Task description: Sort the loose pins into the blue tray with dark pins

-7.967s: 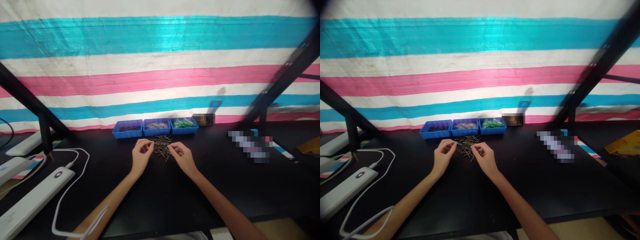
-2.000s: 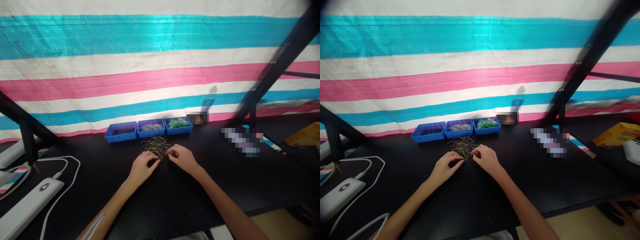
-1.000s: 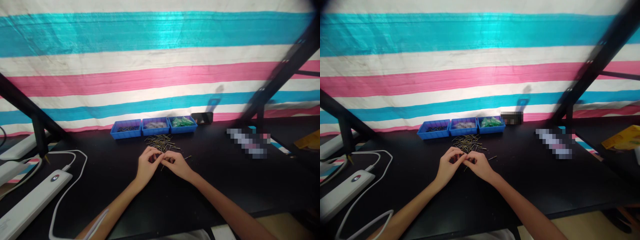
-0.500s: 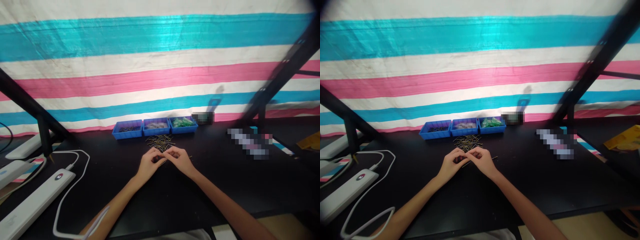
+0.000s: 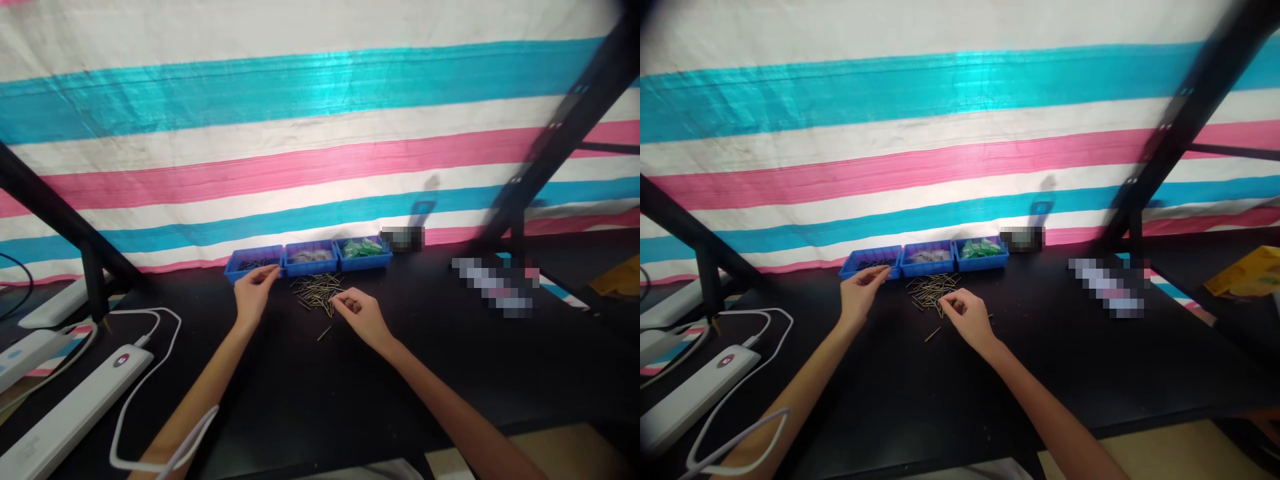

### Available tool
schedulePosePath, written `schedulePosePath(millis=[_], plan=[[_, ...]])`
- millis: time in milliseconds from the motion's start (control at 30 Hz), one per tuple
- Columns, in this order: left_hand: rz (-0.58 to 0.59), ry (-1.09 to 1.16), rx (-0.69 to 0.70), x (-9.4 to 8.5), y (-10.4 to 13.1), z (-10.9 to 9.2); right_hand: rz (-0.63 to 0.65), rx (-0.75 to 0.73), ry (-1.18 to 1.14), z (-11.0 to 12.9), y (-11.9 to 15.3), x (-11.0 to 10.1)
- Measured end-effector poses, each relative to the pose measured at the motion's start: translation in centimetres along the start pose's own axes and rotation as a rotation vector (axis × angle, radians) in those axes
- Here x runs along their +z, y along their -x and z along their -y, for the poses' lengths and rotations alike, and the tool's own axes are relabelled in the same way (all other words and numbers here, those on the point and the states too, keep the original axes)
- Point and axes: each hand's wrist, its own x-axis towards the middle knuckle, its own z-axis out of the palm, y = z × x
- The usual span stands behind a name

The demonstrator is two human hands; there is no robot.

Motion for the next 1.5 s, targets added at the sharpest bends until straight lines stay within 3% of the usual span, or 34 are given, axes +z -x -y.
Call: schedulePosePath(millis=[100,200,267,433,567,700,933,1067,1267,1433,1500], plan=[[-0.108,-0.12,0.023,-0.8,-2.3,0.6,0.032,-0.016,0.055,-0.3,0.0,-0.1],[-0.099,-0.257,0.083,-1.0,-2.6,0.1,0.08,-0.025,0.118,-0.5,-0.2,-0.2],[-0.001,-0.259,0.143,-0.6,-1.3,-0.9,0.105,-0.018,0.167,-0.5,-0.3,-0.6],[0.533,-0.371,0.329,1.1,4.2,-2.9,0.096,0.014,0.284,-0.1,-0.8,-2.1],[0.717,-0.518,0.404,2.1,7.1,-2.6,0.04,0.073,0.438,-0.3,-1.3,-3.5],[0.748,-0.533,0.396,2.3,7.5,-1.8,0.144,0.125,0.518,-1.0,-1.5,-5.1],[0.668,-0.597,0.364,1.8,6.3,-0.8,0.381,0.249,0.613,-2.1,-1.5,-7.9],[0.638,-0.577,0.34,1.7,6.5,-0.5,0.483,0.279,0.581,-2.5,-1.3,-8.4],[0.677,-0.397,0.325,2.5,7.4,-0.4,0.434,0.176,0.545,-2.5,-1.2,-6.4],[0.853,-0.22,0.352,2.9,8.0,-1.0,0.362,0.031,0.47,-1.4,-0.5,-3.4],[0.871,-0.217,0.356,2.9,8.1,-1.2,0.336,0.001,0.455,-1.1,-0.2,-2.6]])
